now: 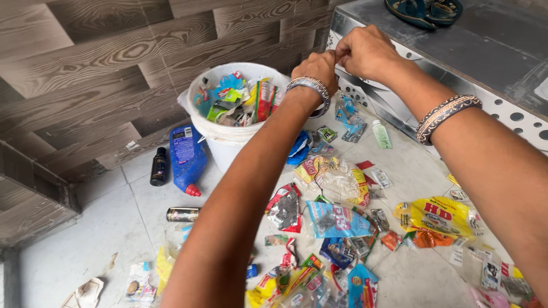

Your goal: The person sorts through a pile of discarded packaging and waste on a tiled floor, picking up items one by one and placing them into a white bucket. The items include various plastic wrappers, sachets, and small containers.

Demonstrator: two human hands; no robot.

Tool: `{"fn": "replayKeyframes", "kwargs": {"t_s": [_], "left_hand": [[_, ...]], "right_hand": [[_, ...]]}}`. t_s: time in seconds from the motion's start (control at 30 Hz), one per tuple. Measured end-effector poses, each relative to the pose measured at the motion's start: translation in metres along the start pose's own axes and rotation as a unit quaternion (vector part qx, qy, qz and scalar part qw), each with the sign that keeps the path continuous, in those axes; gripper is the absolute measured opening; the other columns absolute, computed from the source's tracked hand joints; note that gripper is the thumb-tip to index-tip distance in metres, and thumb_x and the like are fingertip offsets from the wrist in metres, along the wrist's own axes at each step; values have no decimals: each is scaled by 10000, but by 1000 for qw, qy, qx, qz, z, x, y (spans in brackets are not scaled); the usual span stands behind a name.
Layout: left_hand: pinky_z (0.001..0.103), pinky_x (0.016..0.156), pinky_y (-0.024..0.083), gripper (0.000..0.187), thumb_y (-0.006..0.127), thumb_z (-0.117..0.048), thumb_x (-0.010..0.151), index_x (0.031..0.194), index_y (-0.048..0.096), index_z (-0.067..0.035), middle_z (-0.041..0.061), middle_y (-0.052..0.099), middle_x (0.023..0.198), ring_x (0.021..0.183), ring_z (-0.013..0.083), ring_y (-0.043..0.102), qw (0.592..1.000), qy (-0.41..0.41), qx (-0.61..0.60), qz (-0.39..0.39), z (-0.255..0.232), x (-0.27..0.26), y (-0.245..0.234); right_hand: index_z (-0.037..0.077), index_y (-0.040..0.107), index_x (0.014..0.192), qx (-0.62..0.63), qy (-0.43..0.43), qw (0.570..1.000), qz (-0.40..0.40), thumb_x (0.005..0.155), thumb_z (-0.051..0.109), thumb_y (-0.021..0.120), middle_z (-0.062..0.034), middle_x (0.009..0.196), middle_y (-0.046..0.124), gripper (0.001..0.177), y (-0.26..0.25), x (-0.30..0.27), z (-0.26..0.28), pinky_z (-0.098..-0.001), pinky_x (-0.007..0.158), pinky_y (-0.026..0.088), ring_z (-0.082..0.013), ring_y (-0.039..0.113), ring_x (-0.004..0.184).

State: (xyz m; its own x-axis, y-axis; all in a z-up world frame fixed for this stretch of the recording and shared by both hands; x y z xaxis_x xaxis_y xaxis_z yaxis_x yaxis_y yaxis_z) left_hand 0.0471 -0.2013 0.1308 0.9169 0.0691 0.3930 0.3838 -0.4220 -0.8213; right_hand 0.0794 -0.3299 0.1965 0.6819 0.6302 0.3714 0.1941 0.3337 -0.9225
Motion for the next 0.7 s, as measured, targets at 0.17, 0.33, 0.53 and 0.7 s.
{"fn": "replayKeyframes", "kwargs": {"t_s": [0.17,0.33,0.53,0.7], "left_hand": [[448,976,539,435,628,-198,901,1327,580,-126,226,665,1228,1136,361,674,1000,-11,21,-3,-26,6,23],[477,945,537,597,651,-181,876,1435,452,-115,239,658,1208,1117,381,665,997,-51,29,52,-57,6,60],[475,968,544,591,637,-113,848,1417,480,-144,212,681,1228,1149,366,672,990,-101,21,94,-63,13,118],[483,980,540,495,654,-128,854,1335,540,-106,244,661,1244,1169,395,660,979,-151,8,139,-47,9,171]], "right_hand": [[98,806,988,82,-4,997,16,848,74,767,-153,939,769,146,10,0,-53,-389,837,581,-274,752,870],[109,825,972,130,7,991,21,858,50,727,-144,932,779,162,36,3,-104,-359,847,589,-244,761,864],[109,814,967,168,59,982,71,843,98,778,-116,948,785,130,80,-8,-154,-345,844,580,-214,758,868],[105,814,960,203,88,970,102,834,85,780,-110,947,798,132,134,-15,-192,-323,875,581,-191,764,881]]}}
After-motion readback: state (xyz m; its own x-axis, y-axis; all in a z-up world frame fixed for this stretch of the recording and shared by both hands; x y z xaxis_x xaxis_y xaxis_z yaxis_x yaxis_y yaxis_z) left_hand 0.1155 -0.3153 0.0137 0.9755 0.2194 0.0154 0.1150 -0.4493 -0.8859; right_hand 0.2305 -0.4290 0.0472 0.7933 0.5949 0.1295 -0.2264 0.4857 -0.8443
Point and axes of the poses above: each hand's wrist, its own x-axis towards the middle knuckle, its own y-axis out of the palm, z = x × y, the point moved 2 cm from there along x, towards the middle knuckle
